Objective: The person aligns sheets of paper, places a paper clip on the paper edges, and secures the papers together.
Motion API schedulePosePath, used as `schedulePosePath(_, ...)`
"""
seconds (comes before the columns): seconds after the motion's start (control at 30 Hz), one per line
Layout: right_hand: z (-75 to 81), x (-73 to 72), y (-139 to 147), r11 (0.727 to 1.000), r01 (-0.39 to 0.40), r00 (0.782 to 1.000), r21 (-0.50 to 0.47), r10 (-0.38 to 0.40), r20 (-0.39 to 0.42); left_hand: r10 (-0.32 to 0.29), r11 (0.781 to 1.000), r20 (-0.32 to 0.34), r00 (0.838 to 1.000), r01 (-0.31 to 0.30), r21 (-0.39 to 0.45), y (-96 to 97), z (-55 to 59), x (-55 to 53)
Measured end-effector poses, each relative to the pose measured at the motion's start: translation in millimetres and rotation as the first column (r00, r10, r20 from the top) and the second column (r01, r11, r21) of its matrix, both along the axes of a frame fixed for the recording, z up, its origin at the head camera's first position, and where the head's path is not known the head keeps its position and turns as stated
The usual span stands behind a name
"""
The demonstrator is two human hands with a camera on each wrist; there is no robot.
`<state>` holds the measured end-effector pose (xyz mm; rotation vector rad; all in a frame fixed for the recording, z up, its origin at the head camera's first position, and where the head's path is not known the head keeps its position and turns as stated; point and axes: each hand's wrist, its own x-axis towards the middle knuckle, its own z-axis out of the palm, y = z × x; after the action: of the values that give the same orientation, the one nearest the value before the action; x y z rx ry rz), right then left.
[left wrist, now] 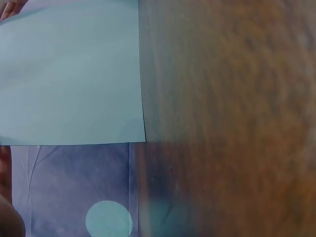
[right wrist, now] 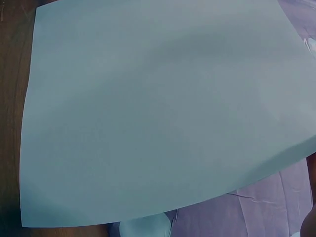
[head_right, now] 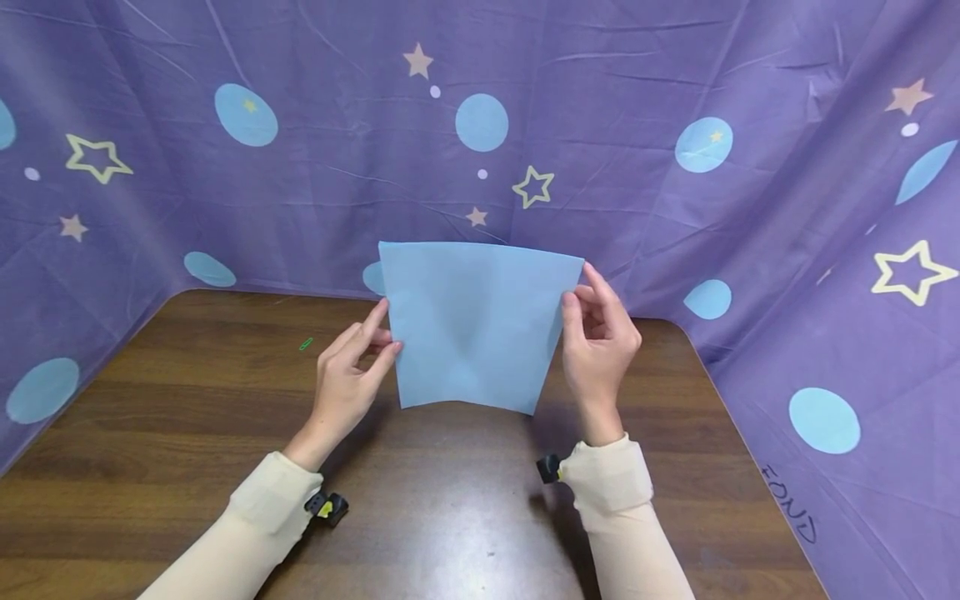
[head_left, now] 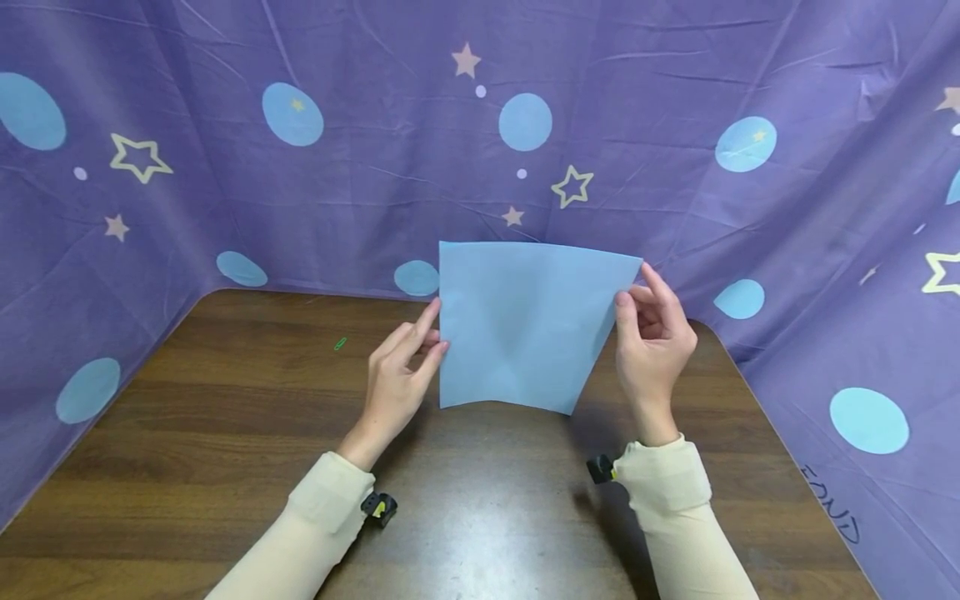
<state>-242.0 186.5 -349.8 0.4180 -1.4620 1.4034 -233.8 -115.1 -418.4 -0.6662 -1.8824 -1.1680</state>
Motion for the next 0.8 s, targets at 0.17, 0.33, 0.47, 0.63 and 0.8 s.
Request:
schedulePosePath(0.17,-0.8,-0.2,-0.2,1.0,0.018,1.0,0.005,-0.018,-0.001,0.0,1.0,0.014,1.0,0.0,0.002,-0.2,-0.3,-0.3)
schedulePosePath(0.33,-1.8,0.0,-0.5,0.999,0.046,0.999,0.029,-0.046,-0.001,0.006,1.0,-0.013,1.0,-0.006,-0.007,-0.8,0.4,0.3)
schedulePosePath(0.47,-2.3,0.6,0.7,0.997,0.053,0.998,0.05,-0.052,-0.018,0.006,1.0,-0.019,1.0,-0.006,-0.008,-0.5,0.7,1.6)
schedulePosePath(0.63,-1.0,1.2,2.6,0.997,0.051,0.998,0.063,-0.048,-0.042,0.002,1.0,-0.024,1.0,-0.002,-0.018,0.6,1.7,0.6)
schedulePosePath(0.8,-0.3,0.4,2.3,0.997,0.04,0.998,0.07,-0.037,-0.04,-0.002,1.0,-0.031,1.0,0.002,-0.015,0.7,1.2,-0.8)
